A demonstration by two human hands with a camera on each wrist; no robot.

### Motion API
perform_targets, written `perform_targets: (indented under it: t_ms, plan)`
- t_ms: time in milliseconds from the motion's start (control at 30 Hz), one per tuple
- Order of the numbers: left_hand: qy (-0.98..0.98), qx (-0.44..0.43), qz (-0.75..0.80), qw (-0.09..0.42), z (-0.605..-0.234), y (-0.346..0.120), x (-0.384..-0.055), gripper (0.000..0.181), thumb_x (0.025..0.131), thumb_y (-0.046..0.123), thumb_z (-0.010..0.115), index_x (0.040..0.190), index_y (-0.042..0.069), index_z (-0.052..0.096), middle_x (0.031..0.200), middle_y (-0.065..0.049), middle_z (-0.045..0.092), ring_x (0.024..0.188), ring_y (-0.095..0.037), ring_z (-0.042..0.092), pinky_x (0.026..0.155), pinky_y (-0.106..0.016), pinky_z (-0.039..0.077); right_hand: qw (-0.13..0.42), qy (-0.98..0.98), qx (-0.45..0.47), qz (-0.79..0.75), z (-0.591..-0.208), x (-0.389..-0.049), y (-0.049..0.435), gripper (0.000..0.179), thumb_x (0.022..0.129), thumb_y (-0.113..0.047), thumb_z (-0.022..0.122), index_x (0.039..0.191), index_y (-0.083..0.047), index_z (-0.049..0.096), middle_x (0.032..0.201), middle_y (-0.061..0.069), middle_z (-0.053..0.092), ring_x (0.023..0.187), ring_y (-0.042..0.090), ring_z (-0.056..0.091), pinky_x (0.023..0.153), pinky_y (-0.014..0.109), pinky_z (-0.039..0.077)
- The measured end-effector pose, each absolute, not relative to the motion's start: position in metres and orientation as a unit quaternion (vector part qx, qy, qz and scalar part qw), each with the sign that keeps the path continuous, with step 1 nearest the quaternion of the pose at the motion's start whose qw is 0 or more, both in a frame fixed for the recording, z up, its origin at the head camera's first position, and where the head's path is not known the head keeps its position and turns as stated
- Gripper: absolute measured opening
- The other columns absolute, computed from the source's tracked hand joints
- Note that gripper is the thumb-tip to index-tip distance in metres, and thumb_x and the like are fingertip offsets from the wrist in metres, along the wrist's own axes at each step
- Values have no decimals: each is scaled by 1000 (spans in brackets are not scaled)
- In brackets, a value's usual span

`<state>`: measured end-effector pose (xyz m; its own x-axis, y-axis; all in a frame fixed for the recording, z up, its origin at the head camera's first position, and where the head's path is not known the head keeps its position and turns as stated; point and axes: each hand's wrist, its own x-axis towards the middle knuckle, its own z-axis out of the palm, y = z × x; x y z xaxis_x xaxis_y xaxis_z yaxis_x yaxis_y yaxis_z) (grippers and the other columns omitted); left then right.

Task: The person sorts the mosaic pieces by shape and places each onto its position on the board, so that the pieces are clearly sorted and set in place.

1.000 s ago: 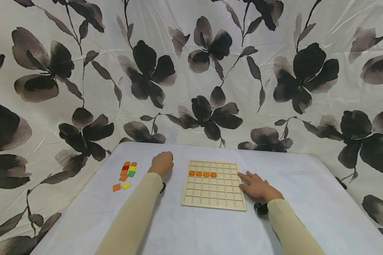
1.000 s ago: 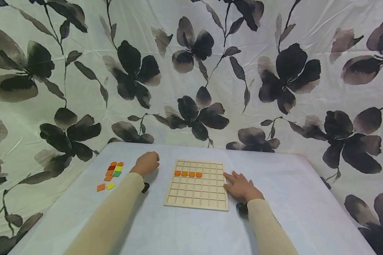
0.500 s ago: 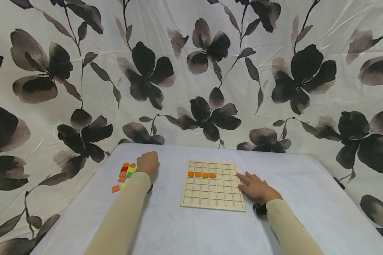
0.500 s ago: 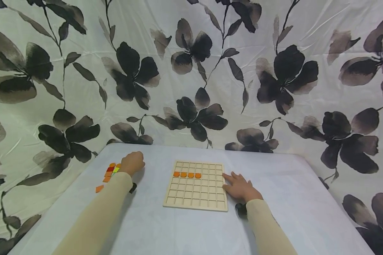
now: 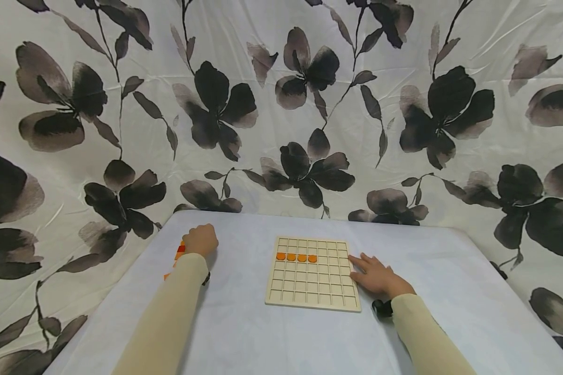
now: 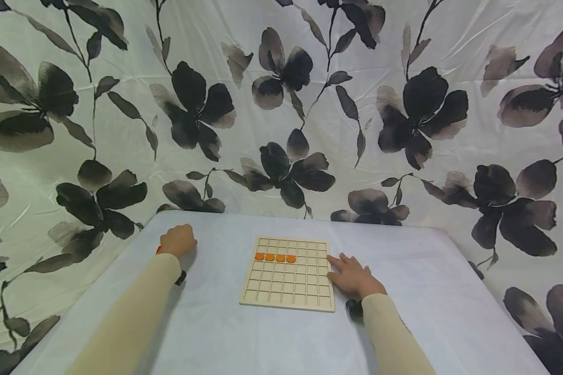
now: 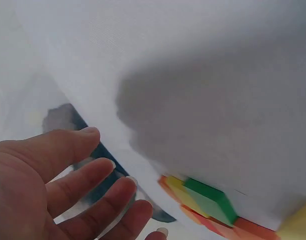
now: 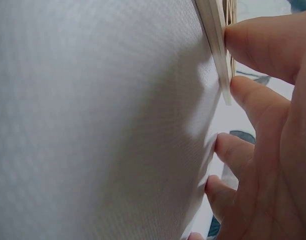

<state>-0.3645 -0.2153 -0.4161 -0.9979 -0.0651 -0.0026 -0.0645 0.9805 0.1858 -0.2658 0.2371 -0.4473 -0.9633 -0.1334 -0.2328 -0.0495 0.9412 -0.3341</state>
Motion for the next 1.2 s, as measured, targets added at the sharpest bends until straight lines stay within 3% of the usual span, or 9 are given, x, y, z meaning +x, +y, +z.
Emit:
perform_targets:
  t_ms: [533,1200]
  plan:
    - [-995,42,-88,2,-420,-241,-367,29,90,10,49,105,-8,66,105,-32,66,98,-51,59,84,-66,45,129,976,-41,-173,-447,-265,238,57,99,-42,44,151,-21,34,158,21,24,144,51,15,107,75,10]
    - [-995,32,-82,49,-432,-245,-368,27,92,6,45,100,-8,66,98,-33,65,91,-51,60,78,-66,46,124,977,-46,-170,-448,-266,239,58,99,-42,45,151,-21,33,158,21,24,144,51,16,107,75,11]
